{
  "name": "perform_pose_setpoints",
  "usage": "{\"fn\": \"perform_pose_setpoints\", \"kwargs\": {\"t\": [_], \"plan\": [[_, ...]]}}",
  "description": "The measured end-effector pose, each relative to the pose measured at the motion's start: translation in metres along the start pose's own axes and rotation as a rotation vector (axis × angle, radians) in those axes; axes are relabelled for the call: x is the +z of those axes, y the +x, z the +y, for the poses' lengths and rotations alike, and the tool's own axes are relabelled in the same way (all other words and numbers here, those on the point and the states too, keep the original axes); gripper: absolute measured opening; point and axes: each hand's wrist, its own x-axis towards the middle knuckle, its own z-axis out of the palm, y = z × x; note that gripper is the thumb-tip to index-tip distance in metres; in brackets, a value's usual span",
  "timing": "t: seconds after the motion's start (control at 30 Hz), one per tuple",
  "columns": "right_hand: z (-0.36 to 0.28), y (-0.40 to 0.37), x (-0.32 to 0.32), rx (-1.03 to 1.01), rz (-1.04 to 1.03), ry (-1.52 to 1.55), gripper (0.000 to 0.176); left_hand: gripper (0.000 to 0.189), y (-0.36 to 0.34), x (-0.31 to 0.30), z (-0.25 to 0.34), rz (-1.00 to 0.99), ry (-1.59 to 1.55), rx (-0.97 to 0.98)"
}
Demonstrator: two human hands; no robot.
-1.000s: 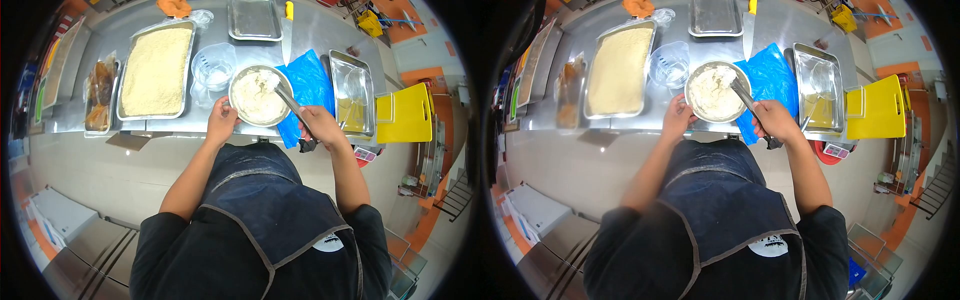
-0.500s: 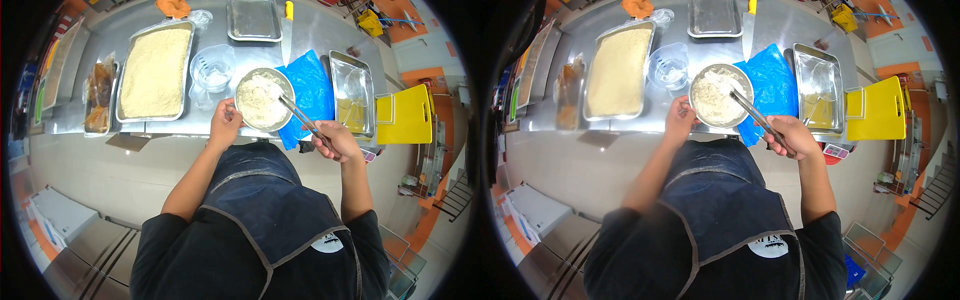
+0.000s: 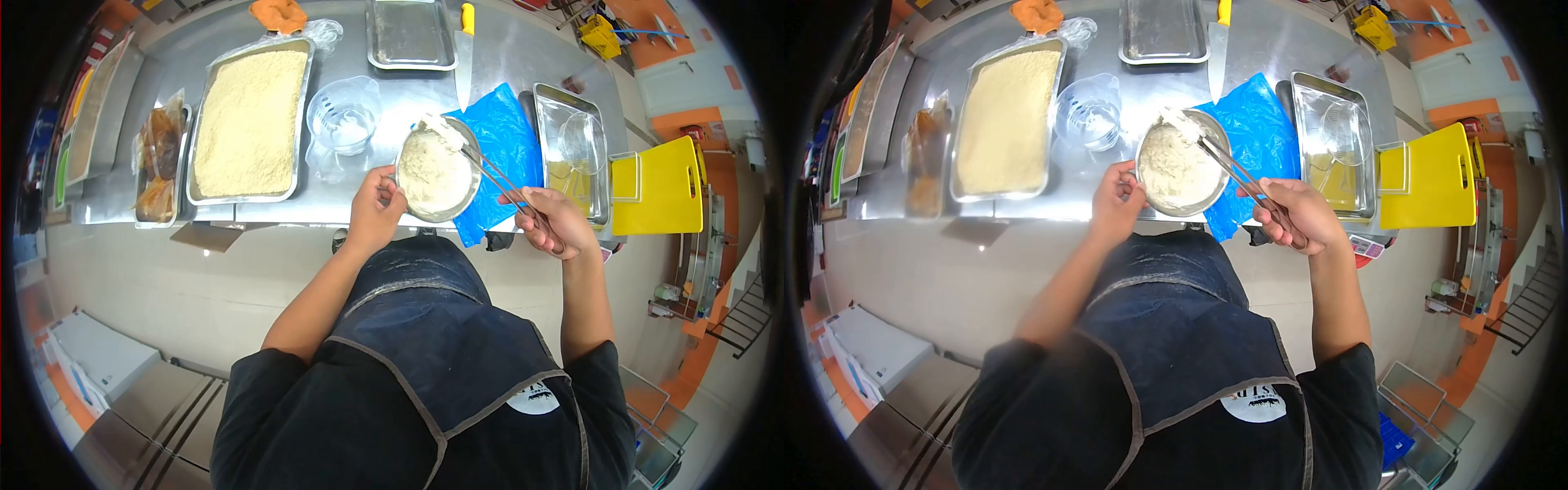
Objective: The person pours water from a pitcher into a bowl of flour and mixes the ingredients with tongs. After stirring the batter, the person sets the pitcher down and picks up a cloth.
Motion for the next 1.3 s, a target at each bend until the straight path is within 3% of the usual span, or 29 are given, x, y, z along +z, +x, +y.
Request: {"fn": "perform_pose_setpoints", "kwargs": {"t": [0.17, 0.27, 0.47, 0.57, 0.7, 0.93, 1.13, 1.3], "plan": [[-0.002, -0.004, 0.002, 0.081, -0.008, -0.113, 0.033, 0.040, 0.002, -0.001, -0.007, 0.002, 0.035, 0.037], [0.003, -0.012, 0.002, 0.168, 0.065, -0.224, 0.030, 0.041, 0.003, -0.002, -0.007, 0.002, 0.045, 0.034], [0.012, 0.013, -0.012, 0.118, 0.288, -0.361, 0.030, 0.042, 0.004, -0.003, 0.003, 0.004, -0.025, -0.019], [0.021, 0.035, -0.008, 0.064, 0.220, -0.181, 0.033, 0.041, 0.007, -0.004, 0.004, -0.013, -0.044, -0.020], [0.028, 0.043, 0.008, 0.142, 0.103, -0.167, 0.031, 0.040, 0.008, -0.007, 0.002, -0.014, -0.044, -0.028], [0.014, 0.013, 0.016, 0.020, 0.079, -0.005, 0.031, 0.041, 0.007, -0.008, 0.005, -0.009, -0.072, -0.053], [0.021, 0.018, 0.023, 0.154, 0.064, -0.093, 0.032, 0.042, 0.009, -0.008, 0.006, -0.024, -0.070, -0.054], [0.024, 0.023, 0.021, 0.047, 0.143, 0.008, 0.037, 0.041, 0.008, -0.008, 0.007, -0.005, -0.057, -0.055]]}}
